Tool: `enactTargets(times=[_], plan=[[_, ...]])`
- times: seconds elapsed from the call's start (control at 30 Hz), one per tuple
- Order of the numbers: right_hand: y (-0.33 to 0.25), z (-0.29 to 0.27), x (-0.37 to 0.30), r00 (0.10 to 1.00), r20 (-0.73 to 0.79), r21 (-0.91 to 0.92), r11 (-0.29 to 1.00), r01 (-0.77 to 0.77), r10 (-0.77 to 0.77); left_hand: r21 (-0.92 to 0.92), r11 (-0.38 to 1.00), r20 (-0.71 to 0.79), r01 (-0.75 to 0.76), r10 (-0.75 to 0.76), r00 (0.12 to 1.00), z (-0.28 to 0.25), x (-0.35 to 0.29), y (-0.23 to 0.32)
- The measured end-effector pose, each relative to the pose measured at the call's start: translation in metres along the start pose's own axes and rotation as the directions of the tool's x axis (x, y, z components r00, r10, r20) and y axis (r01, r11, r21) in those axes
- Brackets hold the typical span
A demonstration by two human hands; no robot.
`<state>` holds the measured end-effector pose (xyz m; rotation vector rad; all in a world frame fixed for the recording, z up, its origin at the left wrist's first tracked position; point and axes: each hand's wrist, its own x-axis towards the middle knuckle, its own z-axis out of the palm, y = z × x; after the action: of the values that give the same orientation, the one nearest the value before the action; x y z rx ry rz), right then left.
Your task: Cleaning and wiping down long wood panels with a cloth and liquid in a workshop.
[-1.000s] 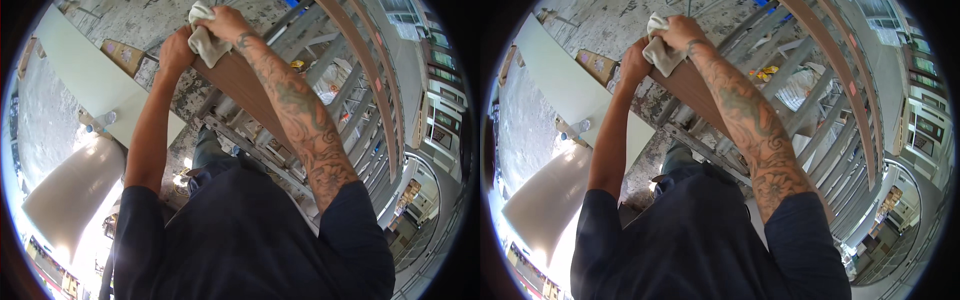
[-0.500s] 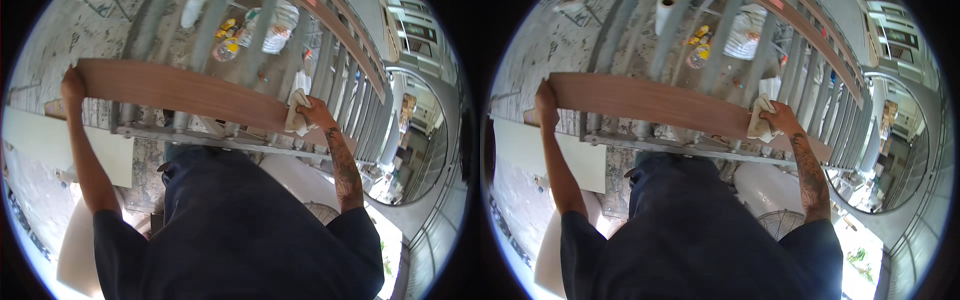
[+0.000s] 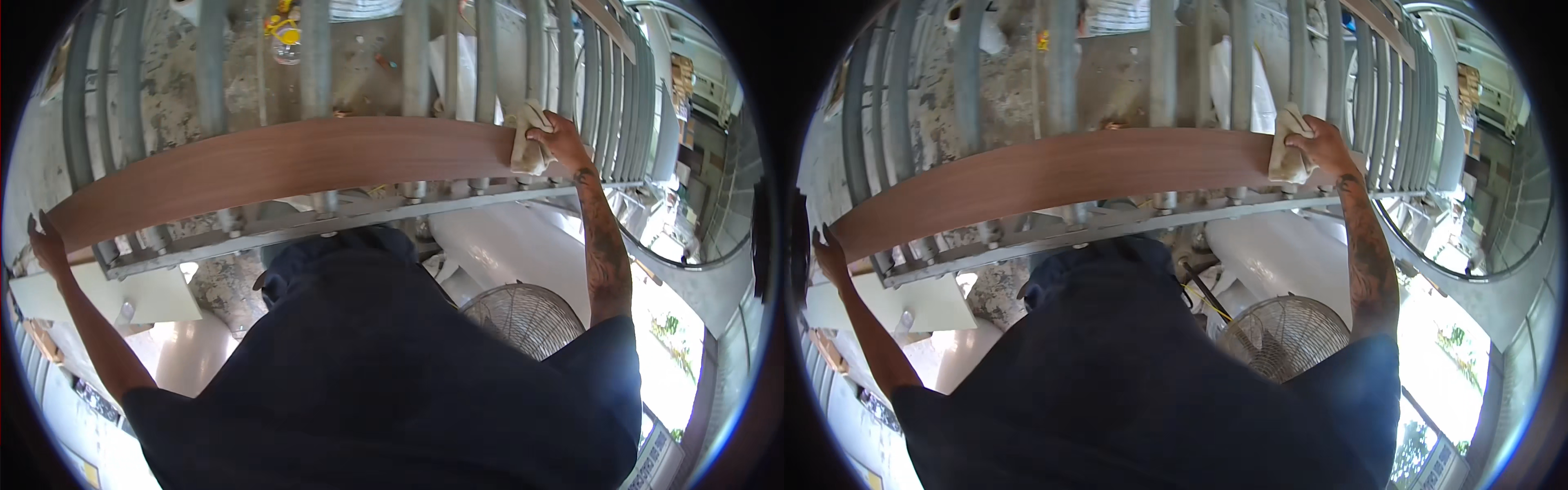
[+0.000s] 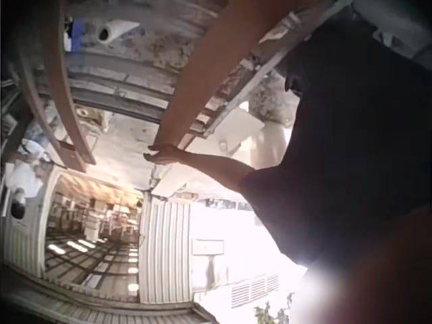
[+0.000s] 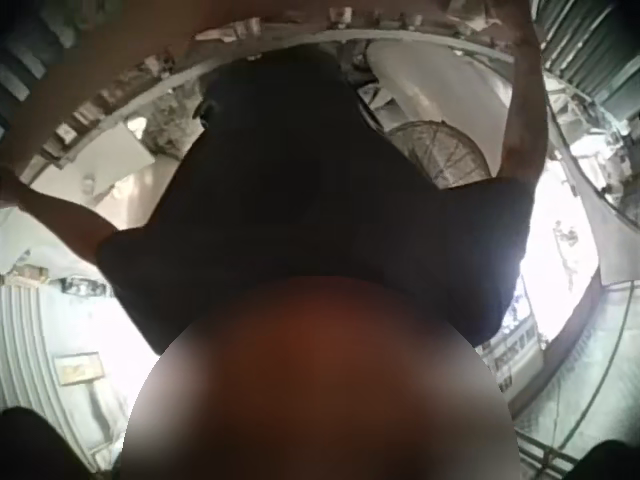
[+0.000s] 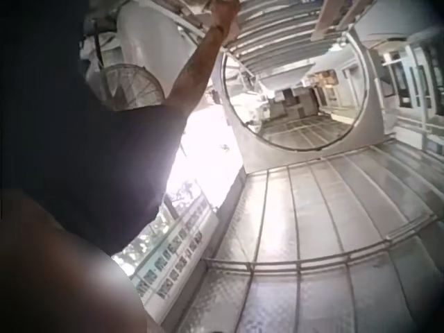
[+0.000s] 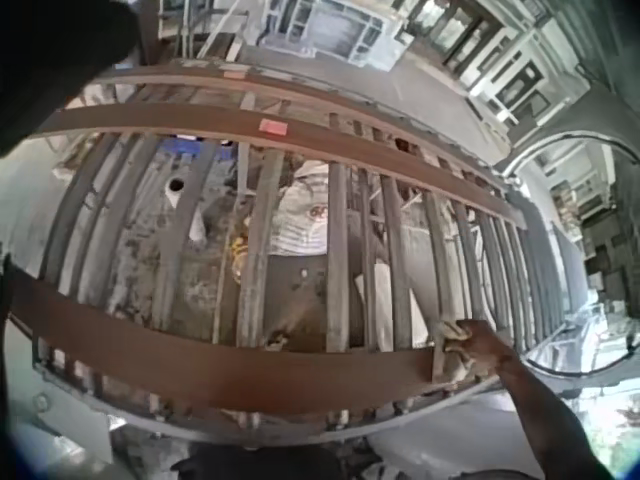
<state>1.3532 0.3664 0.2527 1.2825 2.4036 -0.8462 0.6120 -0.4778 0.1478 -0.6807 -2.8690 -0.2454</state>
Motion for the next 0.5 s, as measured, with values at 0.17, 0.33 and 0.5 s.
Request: enactTargets(times=[0.17,0.33,0.5], plan=[[0.035,-0.005,0.001,1.0,0.013,0.073,0.997,-0.01,0.009,-0.059,0.915,-0.02,-0.4,0.399,0.917,0.019,-0.031,0.253],[-0.052,0.035,-0.007,0.999,-0.032,0.118,0.993,-0.028,0.032,0.076,0.933,0.02,-0.352,0.351,0.936,0.008,-0.041,0.257],[-0.132,0.068,-0.001,0.998,0.062,0.027,0.999,0.023,-0.025,0.008,0.915,0.006,-0.404,0.404,0.915,0.01,-0.041,0.27]])
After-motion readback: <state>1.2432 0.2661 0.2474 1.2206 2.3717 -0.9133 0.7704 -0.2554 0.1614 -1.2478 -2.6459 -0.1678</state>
